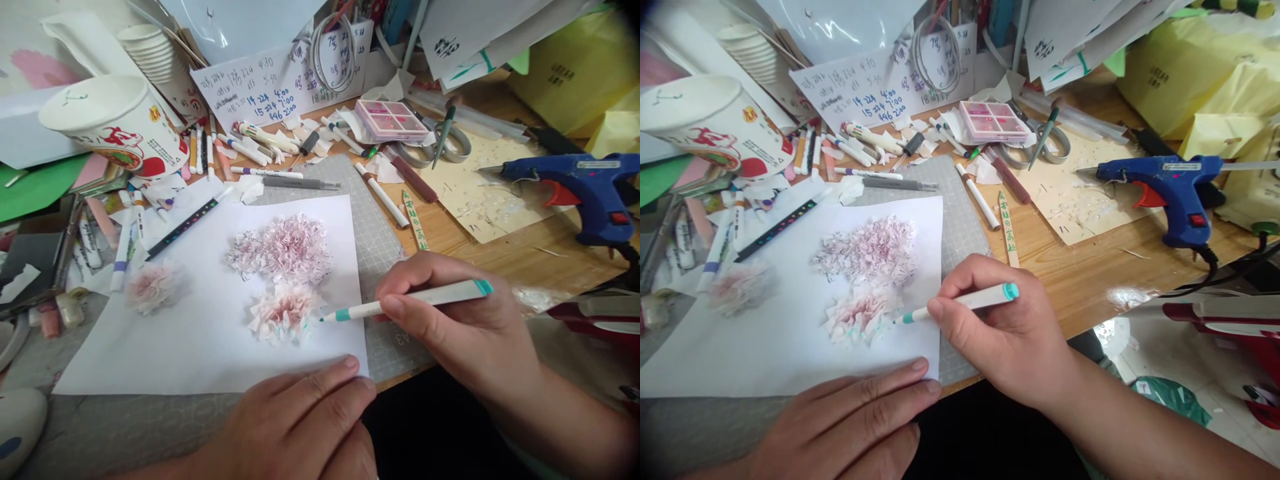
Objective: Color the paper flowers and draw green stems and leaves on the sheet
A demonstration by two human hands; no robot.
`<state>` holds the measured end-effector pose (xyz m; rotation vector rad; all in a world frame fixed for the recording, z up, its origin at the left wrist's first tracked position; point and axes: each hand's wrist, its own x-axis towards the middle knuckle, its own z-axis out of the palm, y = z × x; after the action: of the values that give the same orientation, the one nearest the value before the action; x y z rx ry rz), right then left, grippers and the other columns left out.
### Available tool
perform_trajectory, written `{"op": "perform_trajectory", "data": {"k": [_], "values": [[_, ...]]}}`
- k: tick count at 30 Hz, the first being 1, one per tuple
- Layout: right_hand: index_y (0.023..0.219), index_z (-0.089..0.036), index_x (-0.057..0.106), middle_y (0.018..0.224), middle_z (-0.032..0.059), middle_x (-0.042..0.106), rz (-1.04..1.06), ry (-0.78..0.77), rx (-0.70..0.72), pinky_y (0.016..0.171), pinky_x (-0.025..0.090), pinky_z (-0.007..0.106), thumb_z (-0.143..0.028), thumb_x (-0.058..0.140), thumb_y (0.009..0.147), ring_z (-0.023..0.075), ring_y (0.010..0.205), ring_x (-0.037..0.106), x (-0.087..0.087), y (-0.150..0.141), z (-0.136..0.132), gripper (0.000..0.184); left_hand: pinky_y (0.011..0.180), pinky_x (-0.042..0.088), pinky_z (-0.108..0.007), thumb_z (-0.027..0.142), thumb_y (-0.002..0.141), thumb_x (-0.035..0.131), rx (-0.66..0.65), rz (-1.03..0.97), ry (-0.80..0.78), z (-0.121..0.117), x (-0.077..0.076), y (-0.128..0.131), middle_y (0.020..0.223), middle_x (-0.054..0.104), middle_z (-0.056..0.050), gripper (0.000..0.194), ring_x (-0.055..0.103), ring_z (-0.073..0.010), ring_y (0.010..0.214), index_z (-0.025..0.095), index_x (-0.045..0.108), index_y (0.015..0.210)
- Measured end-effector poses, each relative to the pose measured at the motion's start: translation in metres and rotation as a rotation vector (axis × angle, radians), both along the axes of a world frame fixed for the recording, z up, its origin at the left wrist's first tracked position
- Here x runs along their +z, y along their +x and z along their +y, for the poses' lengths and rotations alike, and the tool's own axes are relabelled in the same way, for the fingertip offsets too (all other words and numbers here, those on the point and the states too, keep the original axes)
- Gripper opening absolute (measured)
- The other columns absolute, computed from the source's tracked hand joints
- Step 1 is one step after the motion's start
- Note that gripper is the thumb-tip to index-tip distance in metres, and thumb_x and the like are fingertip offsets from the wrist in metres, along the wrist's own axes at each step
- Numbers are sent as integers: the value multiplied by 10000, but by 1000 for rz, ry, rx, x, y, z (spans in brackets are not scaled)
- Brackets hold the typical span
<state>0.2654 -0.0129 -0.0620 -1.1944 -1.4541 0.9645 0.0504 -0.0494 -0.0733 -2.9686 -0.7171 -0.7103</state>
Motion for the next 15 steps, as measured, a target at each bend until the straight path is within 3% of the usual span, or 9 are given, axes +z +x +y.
{"op": "perform_trajectory", "data": {"k": [5,8,15], "values": [[708,-194,661,645,-1,671,0,-16,6,471,449,211,-244,709,836,113,561,589,0,0,-1,146,1107,445,-246,217,982,470,0,-59,-85,-1,6,-2,1081,762,18,279,655,-132,1165,204,685,804],[704,-193,656,631,-7,662,-19,-4,4,468,442,208,-219,699,837,105,544,577,-1,0,-1,142,1166,350,-226,214,998,437,1,-52,-110,-3,6,-2,1097,762,31,319,636,-114,1188,203,704,822],[697,-191,648,639,-8,663,-10,-8,11,486,451,206,-229,698,836,106,561,590,-1,2,-1,153,1126,415,-245,226,1007,434,-3,-36,-114,-3,8,-1,1106,762,16,337,646,-138,1176,197,712,819]]}}
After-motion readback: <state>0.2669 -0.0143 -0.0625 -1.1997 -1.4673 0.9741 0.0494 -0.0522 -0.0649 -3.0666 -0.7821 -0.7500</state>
